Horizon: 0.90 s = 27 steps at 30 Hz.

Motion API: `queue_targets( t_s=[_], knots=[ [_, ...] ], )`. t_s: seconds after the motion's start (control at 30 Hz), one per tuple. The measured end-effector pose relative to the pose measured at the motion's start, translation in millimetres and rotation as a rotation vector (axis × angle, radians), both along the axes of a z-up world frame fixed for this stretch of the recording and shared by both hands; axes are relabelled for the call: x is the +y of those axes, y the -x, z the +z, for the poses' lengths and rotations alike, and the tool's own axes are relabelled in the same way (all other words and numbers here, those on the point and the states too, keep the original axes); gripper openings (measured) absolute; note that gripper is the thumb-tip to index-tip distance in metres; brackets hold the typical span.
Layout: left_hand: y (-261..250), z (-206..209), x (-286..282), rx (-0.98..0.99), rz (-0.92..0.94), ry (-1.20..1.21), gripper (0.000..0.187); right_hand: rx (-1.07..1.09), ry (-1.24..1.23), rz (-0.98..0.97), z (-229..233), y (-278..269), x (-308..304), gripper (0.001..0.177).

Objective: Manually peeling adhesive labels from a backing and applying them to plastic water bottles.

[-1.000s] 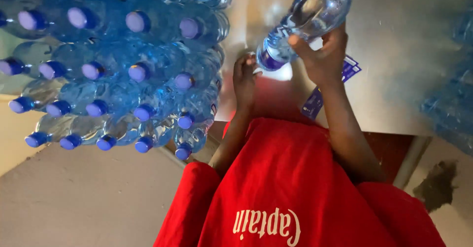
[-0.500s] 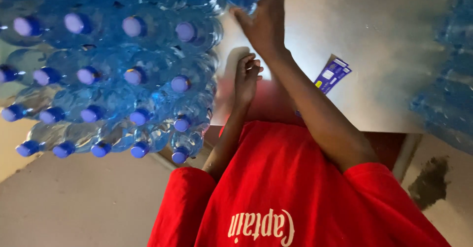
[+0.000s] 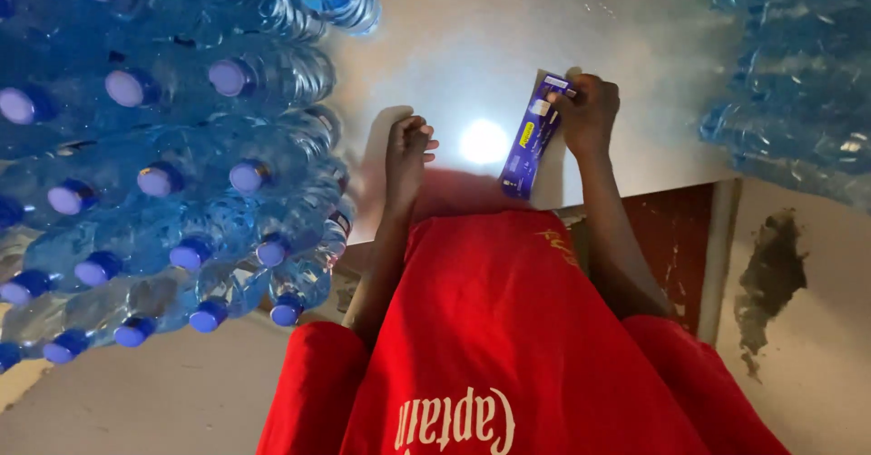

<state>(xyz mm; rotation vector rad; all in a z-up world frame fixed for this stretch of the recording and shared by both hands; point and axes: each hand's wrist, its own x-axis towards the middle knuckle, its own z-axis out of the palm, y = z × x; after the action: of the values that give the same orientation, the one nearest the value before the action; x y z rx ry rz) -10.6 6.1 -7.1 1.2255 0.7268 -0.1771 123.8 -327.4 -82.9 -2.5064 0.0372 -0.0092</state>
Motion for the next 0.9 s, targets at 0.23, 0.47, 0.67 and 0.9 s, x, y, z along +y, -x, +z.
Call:
queue_targets(
  t_s=[0.23,0.47,0.67,0.9],
  knots=[
    [-2,6,-7,-0.048,-0.094,-0.053,0.049,-0.123,-0.222,0.021,54,4,19,0.01],
    [-21,36,-16,-0.143,-0.192,-0.186,0.05,-0.092,-0.314,0.047,116,20,24,0.021],
    [-67,93,-52,-0.419,-0.388,-0.069,0.041,0.105,-0.524,0.199,201,51,38,0.026],
    [-68,106,-74,-0.554,-0.338,0.417,0.051,-0.126,-0.781,0.363,246,61,70,0.021]
  ],
)
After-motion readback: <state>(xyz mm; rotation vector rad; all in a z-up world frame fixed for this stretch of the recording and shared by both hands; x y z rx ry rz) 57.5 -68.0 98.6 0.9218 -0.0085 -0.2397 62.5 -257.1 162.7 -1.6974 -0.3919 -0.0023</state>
